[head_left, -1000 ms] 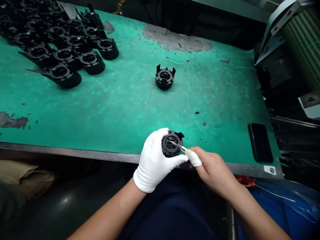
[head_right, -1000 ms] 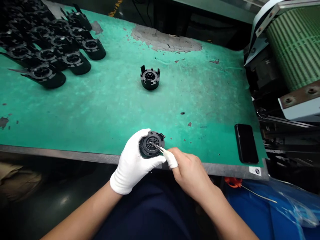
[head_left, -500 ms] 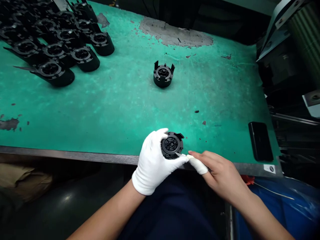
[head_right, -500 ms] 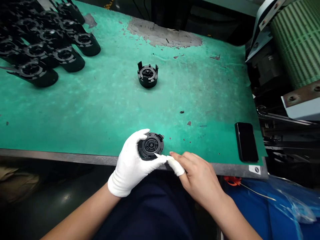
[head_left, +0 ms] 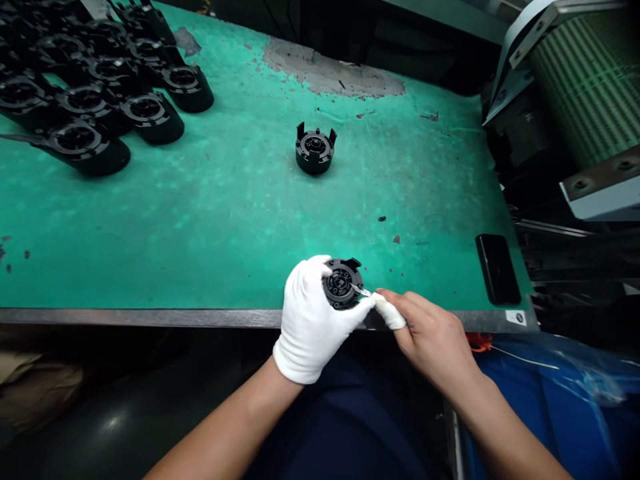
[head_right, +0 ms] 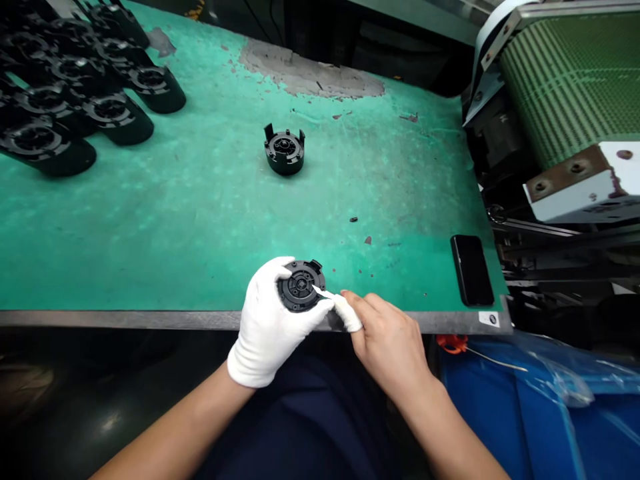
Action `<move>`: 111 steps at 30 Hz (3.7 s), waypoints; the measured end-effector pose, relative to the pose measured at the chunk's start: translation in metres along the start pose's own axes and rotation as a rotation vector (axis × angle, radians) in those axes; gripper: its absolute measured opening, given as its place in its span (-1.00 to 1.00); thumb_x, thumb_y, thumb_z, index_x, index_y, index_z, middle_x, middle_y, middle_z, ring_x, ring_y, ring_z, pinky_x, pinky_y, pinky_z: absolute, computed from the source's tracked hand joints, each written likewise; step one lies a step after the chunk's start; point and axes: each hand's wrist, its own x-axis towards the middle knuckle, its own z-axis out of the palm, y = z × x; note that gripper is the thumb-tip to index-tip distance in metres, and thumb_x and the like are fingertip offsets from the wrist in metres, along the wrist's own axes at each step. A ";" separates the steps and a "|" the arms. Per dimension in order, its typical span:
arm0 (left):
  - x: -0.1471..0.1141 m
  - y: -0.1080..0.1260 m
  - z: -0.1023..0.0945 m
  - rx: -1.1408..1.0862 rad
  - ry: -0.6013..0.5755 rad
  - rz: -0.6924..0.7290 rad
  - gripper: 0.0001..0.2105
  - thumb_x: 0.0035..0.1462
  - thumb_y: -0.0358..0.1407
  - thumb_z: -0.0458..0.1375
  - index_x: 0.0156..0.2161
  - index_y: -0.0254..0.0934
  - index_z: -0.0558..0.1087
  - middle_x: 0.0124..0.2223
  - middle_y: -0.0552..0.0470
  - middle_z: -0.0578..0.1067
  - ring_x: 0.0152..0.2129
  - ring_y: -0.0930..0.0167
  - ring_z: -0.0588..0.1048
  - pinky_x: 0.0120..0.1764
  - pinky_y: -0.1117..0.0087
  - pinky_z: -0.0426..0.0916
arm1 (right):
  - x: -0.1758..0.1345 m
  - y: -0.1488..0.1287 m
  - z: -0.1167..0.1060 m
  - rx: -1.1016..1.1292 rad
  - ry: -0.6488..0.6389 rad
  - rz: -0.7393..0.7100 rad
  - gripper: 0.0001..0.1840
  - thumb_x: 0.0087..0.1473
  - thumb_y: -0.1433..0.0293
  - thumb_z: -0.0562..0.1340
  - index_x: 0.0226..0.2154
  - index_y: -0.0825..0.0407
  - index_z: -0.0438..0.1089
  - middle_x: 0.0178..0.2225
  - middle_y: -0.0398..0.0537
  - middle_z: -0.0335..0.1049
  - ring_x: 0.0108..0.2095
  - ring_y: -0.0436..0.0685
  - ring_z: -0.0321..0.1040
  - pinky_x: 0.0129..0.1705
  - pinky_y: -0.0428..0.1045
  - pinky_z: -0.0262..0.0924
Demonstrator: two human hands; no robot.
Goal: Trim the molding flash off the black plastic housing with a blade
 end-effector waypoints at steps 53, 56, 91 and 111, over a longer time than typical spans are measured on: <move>0.004 -0.009 -0.021 -0.095 -0.228 -0.003 -0.24 -0.02 0.09 0.37 0.19 -0.23 0.26 0.24 -0.12 0.34 0.20 0.25 0.34 0.26 0.19 0.26 | 0.021 0.008 -0.014 0.261 -0.339 -0.200 -0.59 0.23 0.49 0.06 0.07 -0.02 0.39 0.00 0.00 0.50 -0.04 0.19 0.48 0.02 0.10 0.40; 0.005 -0.008 -0.021 -0.095 -0.242 -0.009 -0.28 -0.01 0.04 0.38 0.17 -0.22 0.27 0.23 -0.11 0.35 0.20 0.25 0.33 0.27 0.18 0.26 | 0.023 0.007 -0.013 0.264 -0.271 -0.189 -0.59 0.25 0.48 0.05 0.10 -0.01 0.37 0.04 0.01 0.47 -0.03 0.18 0.47 0.06 0.10 0.38; 0.035 -0.019 -0.050 -0.026 -0.448 0.151 -0.31 0.18 -0.16 0.25 0.34 -0.22 0.09 0.36 -0.08 0.18 0.29 0.28 0.21 0.33 0.23 0.16 | 0.035 0.033 -0.040 0.293 -0.308 -0.300 -0.58 0.22 0.49 0.07 0.06 -0.14 0.38 0.02 -0.19 0.50 -0.04 0.09 0.49 -0.04 -0.02 0.40; 0.027 -0.021 -0.029 0.078 -0.258 0.056 -0.11 0.03 -0.22 0.34 0.35 -0.37 -0.02 0.18 -0.15 0.34 0.13 0.27 0.36 0.25 0.25 0.24 | 0.088 0.025 -0.025 -0.159 -0.179 -0.307 -0.58 0.30 0.28 0.07 0.15 -0.25 0.36 -0.27 -0.17 0.45 -0.28 0.12 0.42 -0.42 0.02 0.05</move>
